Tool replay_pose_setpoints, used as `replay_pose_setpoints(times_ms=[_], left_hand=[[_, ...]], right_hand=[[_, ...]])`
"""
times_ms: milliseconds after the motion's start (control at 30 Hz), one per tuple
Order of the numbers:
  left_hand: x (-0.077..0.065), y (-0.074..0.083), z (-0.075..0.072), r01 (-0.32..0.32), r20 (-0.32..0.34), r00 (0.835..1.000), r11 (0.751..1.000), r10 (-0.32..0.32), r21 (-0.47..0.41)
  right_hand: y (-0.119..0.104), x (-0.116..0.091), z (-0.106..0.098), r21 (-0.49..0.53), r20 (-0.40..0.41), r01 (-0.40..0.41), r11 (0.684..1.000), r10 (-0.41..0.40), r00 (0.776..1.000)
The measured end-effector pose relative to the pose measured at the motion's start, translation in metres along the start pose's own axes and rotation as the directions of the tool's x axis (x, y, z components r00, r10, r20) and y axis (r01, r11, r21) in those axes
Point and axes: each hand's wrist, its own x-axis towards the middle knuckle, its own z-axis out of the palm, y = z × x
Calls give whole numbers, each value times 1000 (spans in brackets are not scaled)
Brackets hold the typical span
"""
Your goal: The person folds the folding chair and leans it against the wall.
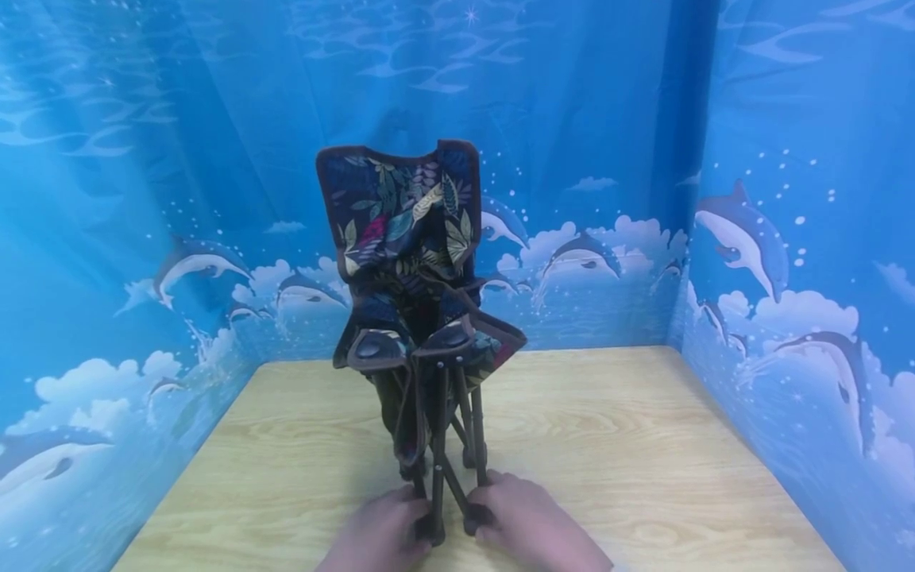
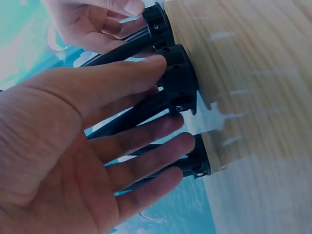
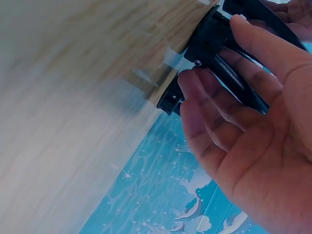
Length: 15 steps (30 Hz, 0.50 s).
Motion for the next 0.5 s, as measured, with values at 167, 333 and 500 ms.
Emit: replay_pose_setpoints(times_ms=[167,333,500], left_hand=[[1,4,-2,17,15,1000,999,-18,38],[2,6,-4,19,23,1000,998,-20,53],[2,7,-4,2,10,1000,999,-3,49]], right_hand=[[0,2,-1,11,11,-3,1000,3,1000],[-1,4,-1,12,12,3,1000,-3,1000],[0,6,-2,27,30,1,1000,-2,1000]])
